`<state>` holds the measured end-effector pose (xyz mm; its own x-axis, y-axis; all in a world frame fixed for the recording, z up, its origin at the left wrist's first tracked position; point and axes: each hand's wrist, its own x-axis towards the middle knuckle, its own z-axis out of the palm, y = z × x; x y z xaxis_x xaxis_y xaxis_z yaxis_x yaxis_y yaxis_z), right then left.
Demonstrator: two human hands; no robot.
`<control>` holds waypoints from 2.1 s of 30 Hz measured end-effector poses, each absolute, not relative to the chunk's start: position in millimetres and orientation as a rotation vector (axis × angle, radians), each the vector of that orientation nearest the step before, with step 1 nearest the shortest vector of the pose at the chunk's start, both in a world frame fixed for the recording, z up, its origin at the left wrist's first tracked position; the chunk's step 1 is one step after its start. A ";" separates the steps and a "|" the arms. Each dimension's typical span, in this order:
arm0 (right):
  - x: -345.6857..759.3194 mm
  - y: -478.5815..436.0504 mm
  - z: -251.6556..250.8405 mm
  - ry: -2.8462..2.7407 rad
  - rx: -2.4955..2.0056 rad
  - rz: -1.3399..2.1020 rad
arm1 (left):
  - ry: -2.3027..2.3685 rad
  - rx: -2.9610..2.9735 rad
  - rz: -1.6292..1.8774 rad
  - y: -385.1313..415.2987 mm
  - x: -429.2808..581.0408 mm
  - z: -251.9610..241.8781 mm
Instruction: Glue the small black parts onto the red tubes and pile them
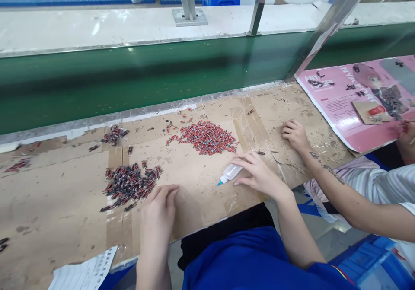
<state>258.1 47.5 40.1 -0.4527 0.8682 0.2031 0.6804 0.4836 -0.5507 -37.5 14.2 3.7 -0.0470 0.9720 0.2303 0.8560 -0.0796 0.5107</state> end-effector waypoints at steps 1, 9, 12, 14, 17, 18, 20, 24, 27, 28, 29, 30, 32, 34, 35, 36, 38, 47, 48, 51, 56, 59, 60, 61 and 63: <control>256.7 48.4 36.2 -2.284 -1.285 0.588 | 1.933 2.028 0.837 14.6 -35.7 3.7; 254.4 47.0 26.9 -1.897 -1.306 0.897 | 1.524 2.300 1.038 24.9 -12.3 -6.4; 245.2 42.0 27.2 -1.478 -1.290 1.071 | 1.528 2.268 1.135 28.4 -6.4 -11.6; 235.0 40.3 27.0 -1.155 -1.210 1.200 | 1.569 2.260 1.171 30.9 -5.1 -13.6; 216.0 41.2 27.8 -0.732 -1.074 1.382 | 1.671 2.241 1.181 33.5 -6.0 -14.0; 209.6 42.1 28.4 -0.631 -1.047 1.430 | 1.716 2.217 1.174 33.6 -6.7 -13.5; 198.2 43.6 30.0 -0.500 -1.025 1.505 | 1.792 2.142 1.149 32.4 -8.6 -11.5; 184.0 45.4 31.8 -0.523 -1.096 1.535 | 1.762 2.085 1.082 26.3 -14.1 -8.0; 178.0 46.8 29.7 -0.637 -1.237 1.426 | 1.716 2.124 1.064 23.7 -16.7 -7.8; 175.8 47.4 28.5 -0.662 -1.283 1.382 | 1.703 2.132 1.072 23.6 -16.7 -8.0; 173.4 48.0 27.1 -0.683 -1.321 1.345 | 1.684 2.140 1.085 23.9 -16.4 -8.1; 170.7 48.5 25.8 -0.705 -1.350 1.313 | 1.664 2.146 1.097 24.4 -15.8 -8.0; 165.3 48.9 23.5 -0.749 -1.376 1.255 | 1.632 2.148 1.110 25.8 -14.5 -7.2; 160.9 48.5 21.6 -0.780 -1.380 1.200 | 1.629 2.146 1.105 27.1 -13.5 -5.8; 159.4 48.1 20.9 -0.790 -1.380 1.180 | 1.633 2.147 1.101 27.7 -13.2 -5.0; 158.4 47.6 20.3 -0.799 -1.380 1.169 | 1.635 2.149 1.101 28.2 -13.0 -4.3; 157.7 46.6 19.6 -0.816 -1.378 1.161 | 1.630 2.148 1.103 29.1 -12.4 -3.4; 157.0 43.3 18.4 -0.893 -1.374 1.169 | 1.614 2.038 1.061 32.5 -11.8 0.2; 156.8 43.4 17.9 -0.899 -1.375 1.172 | 1.614 2.038 1.056 32.8 -12.2 1.1; 156.6 44.0 17.1 -0.913 -1.383 1.177 | 1.619 2.033 1.048 33.4 -13.0 3.3; 156.5 44.5 19.3 -0.930 -1.377 1.180 | 1.619 2.024 1.018 33.6 -13.0 5.0; 156.4 44.6 20.3 -0.906 -1.358 1.183 | 1.629 2.014 1.021 33.8 -12.8 4.8; 156.4 44.6 20.4 -0.898 -1.357 1.180 | 1.636 2.006 1.020 33.9 -12.8 4.7; 156.5 44.6 20.3 -0.891 -1.360 1.173 | 1.642 1.998 1.019 33.9 -12.7 4.5; 156.9 44.6 19.9 -0.882 -1.371 1.156 | 1.652 1.985 1.018 33.9 -12.6 4.1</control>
<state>156.9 44.6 19.9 0.2507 0.9547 -0.1601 -0.0979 -0.1396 -0.9854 -12.6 33.9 4.1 0.0548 0.9541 0.2944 0.6919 -0.2489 0.6777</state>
